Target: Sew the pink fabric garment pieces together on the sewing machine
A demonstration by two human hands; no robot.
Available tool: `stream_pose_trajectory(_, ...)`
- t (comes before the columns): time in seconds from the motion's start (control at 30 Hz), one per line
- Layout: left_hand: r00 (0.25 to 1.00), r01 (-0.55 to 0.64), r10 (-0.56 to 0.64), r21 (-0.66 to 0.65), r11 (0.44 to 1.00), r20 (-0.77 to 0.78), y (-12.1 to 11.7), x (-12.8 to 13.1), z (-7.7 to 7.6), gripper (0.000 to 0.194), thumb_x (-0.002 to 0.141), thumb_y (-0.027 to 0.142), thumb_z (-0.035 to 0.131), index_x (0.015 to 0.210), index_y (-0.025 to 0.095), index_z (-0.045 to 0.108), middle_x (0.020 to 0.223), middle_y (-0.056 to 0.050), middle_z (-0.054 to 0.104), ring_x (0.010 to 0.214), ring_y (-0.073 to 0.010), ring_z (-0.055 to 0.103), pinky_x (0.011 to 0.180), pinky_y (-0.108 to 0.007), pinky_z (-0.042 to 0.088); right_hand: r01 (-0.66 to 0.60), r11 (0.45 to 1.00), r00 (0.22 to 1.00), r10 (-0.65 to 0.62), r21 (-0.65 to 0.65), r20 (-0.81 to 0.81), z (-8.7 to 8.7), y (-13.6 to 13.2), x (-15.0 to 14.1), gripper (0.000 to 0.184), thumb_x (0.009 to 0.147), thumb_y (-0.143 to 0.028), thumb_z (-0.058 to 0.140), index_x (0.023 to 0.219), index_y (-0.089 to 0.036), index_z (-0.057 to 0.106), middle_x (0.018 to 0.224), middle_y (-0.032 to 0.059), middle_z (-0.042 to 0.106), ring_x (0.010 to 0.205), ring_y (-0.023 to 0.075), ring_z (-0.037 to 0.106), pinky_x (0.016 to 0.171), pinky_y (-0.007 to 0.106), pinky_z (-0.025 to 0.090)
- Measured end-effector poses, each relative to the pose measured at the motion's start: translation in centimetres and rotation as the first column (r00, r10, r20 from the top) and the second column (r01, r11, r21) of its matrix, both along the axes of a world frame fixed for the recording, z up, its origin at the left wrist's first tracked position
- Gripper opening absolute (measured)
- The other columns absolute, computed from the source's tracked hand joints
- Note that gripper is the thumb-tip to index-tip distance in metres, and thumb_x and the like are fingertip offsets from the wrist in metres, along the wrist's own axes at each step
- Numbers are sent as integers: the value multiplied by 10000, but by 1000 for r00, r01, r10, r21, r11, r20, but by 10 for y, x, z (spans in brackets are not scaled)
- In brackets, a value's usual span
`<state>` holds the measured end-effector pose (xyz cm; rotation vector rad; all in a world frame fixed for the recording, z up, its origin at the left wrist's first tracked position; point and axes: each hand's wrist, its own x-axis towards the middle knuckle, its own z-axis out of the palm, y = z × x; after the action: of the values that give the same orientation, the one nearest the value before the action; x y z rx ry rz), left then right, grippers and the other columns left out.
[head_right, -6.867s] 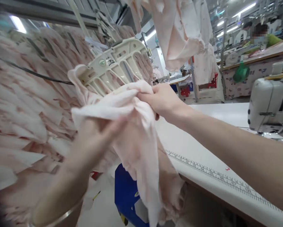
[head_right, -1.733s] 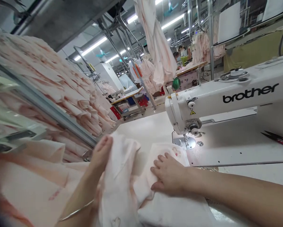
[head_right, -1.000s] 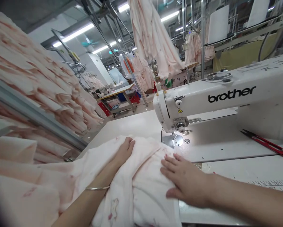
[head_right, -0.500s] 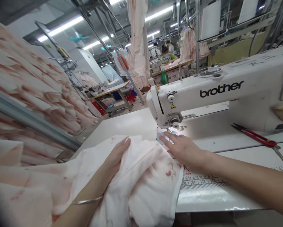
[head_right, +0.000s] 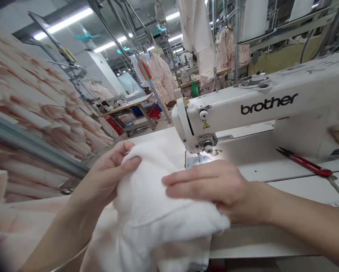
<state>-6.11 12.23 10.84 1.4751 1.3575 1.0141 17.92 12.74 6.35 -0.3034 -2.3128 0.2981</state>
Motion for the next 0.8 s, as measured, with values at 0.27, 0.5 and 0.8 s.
stream_pose_trajectory(0.27, 802, 46, -62, -41, 998, -594, 15, 28, -95, 79, 680, 170, 482, 711, 168, 554, 714, -37, 618, 721, -212, 558, 673, -305, 397, -100, 995, 926, 88, 15, 366, -75, 11, 4, 341, 798, -73, 373, 1066, -60, 584, 1112, 120, 596, 1040, 222, 542, 888, 373, 445)
stream_pose_trajectory(0.5, 798, 94, -173, -163, 982, -577, -25, 36, -99, 226, 845, 324, 367, 692, 205, 484, 675, 14, 572, 662, -163, 526, 608, -255, 366, -34, 956, 903, -96, 292, 420, -55, -49, 20, 386, 865, -56, 255, 1014, -105, 608, 1039, 49, 641, 883, 183, 616, 679, 262, 527)
stream_pose_trajectory(0.8, 777, -106, -67, -235, 966, -626, -8, 40, -103, 219, 801, 337, 371, 686, 204, 503, 712, -19, 575, 661, -184, 531, 561, -257, 358, -36, 997, 911, 2, 74, 413, -46, -14, 26, 405, 884, -68, 226, 1080, -169, 565, 1017, 67, 639, 832, 179, 608, 672, 278, 530)
